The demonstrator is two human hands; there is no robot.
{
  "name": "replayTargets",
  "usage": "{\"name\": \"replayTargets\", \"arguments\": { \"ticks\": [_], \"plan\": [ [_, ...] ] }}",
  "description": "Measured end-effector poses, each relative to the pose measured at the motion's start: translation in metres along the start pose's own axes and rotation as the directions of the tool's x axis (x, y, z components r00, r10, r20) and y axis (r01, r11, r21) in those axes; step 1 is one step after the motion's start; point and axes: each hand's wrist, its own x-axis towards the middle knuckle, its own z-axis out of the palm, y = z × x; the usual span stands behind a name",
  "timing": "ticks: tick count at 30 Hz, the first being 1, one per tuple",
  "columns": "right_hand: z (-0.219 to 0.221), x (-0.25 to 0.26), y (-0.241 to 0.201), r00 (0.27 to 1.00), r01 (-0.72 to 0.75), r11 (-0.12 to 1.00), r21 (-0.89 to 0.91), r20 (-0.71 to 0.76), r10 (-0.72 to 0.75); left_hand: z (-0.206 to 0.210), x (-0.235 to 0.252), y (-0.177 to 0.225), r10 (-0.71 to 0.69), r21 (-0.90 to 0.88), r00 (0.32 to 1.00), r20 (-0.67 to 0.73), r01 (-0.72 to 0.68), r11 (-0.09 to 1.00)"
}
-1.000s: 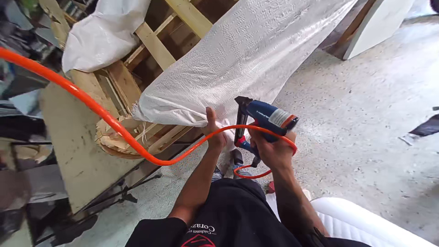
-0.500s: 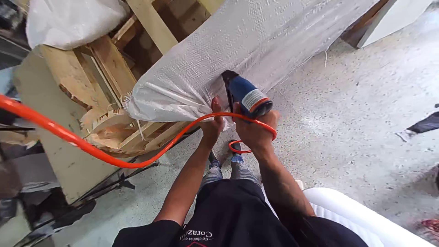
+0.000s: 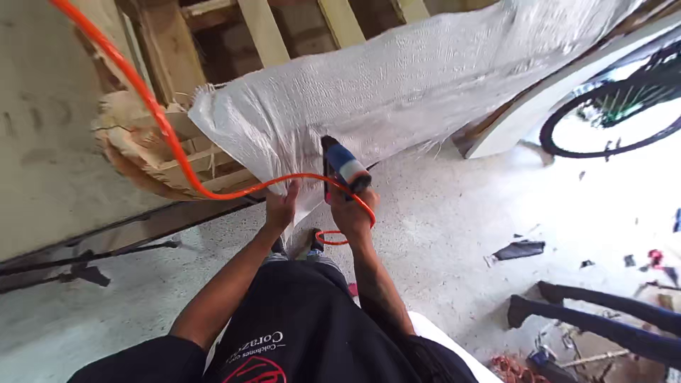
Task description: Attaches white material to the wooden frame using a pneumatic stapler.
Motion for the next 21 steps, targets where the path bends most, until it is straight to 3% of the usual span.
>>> {"name": "replayTargets", "arguments": {
  "ticks": [3,6,8,10,12,13,19,21],
  "plan": [
    [-0.012,-0.014,0.003,0.997,0.013,0.997,0.077,-0.071,-0.007,-0.051,0.002,0.021,-0.075,-0.188,0.997,0.001,0.074,0.979],
    [-0.018,-0.025,-0.006,0.996,-0.089,0.989,0.120,0.013,0.088,-0.079,0.026,0.068,-0.140,-0.283,0.990,0.016,0.138,0.949],
    [-0.014,-0.026,-0.009,0.991,-0.127,0.977,0.171,0.062,0.119,-0.084,0.030,0.070,-0.164,-0.105,0.986,0.020,0.165,0.981],
    [-0.008,-0.021,-0.014,0.992,-0.115,0.973,0.200,0.065,0.104,-0.085,0.020,0.052,-0.034,0.173,0.998,-0.058,0.044,0.984],
    [0.003,-0.018,-0.018,0.996,-0.090,0.975,0.202,0.034,0.085,-0.088,0.020,0.027,0.093,0.358,0.995,-0.045,-0.071,0.931],
    [0.005,-0.023,-0.018,0.996,-0.092,0.980,0.178,0.033,0.087,-0.089,0.013,0.016,0.055,0.413,0.998,-0.012,-0.045,0.910],
    [0.032,-0.007,-0.027,0.995,0.001,0.998,-0.061,-0.097,-0.007,-0.074,0.019,0.002,-0.028,0.372,0.999,0.027,0.016,0.928],
    [0.037,-0.012,-0.029,0.993,0.050,0.991,-0.126,-0.105,-0.063,-0.073,0.021,-0.007,0.017,0.370,0.998,0.065,-0.040,0.928]
  ]
}}
